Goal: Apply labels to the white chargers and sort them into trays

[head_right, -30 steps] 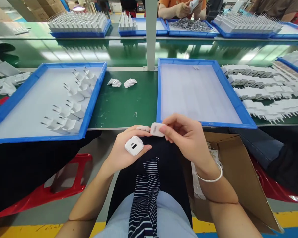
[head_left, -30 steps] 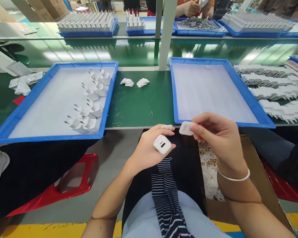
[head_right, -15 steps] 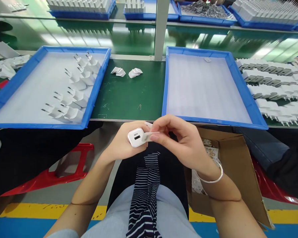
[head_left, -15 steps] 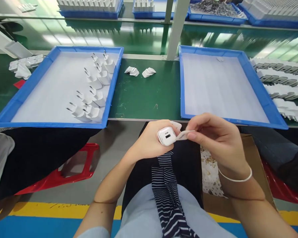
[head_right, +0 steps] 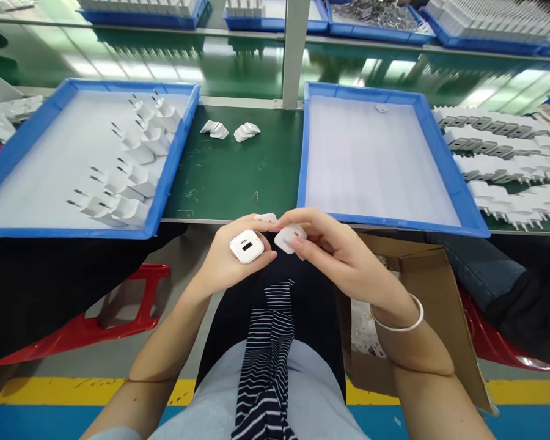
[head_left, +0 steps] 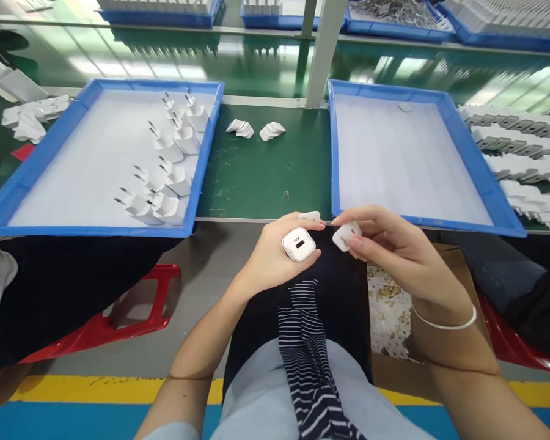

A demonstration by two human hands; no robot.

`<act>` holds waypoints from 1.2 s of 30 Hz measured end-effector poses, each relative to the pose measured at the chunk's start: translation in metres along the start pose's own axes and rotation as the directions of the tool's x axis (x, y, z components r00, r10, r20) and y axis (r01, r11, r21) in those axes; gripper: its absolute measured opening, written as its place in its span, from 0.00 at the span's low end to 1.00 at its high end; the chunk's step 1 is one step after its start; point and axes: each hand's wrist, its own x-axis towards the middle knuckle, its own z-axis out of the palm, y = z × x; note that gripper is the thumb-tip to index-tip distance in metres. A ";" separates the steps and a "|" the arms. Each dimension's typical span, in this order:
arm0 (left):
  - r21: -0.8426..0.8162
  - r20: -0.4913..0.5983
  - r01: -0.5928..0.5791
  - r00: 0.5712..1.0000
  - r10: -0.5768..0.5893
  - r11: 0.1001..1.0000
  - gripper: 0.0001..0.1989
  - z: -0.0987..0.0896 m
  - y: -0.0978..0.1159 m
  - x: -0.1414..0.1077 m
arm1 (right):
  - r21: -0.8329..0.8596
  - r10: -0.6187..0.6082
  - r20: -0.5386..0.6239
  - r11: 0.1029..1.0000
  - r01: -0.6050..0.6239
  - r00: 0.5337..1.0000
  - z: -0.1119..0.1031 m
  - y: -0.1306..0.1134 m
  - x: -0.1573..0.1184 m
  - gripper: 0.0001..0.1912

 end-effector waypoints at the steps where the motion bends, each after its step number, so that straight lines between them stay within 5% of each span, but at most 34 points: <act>1: 0.011 0.029 0.000 1.000 0.000 1.000 0.15 0.000 0.001 0.001 | -0.038 -0.012 0.026 0.999 0.013 1.000 0.000 0.000 0.001 0.12; 5: 0.039 0.171 0.012 0.985 -0.019 0.999 0.14 -0.003 0.011 0.004 | -0.064 -0.020 0.052 0.998 0.023 0.998 -0.001 -0.001 0.003 0.17; 10: -0.028 0.267 0.010 0.964 -0.002 1.000 0.12 -0.006 0.020 0.007 | 0.028 0.033 0.065 0.999 -0.035 0.997 0.001 -0.007 0.008 0.08; 16: -0.038 0.374 0.082 0.925 -0.062 0.996 0.13 -0.006 0.024 0.008 | 0.097 0.116 0.195 0.986 -0.137 0.974 0.004 -0.012 0.020 0.10; 36: -0.098 0.387 0.058 0.922 -0.016 0.993 0.19 -0.010 0.025 0.006 | 0.143 0.202 0.242 0.960 -0.241 0.949 0.011 -0.013 0.027 0.10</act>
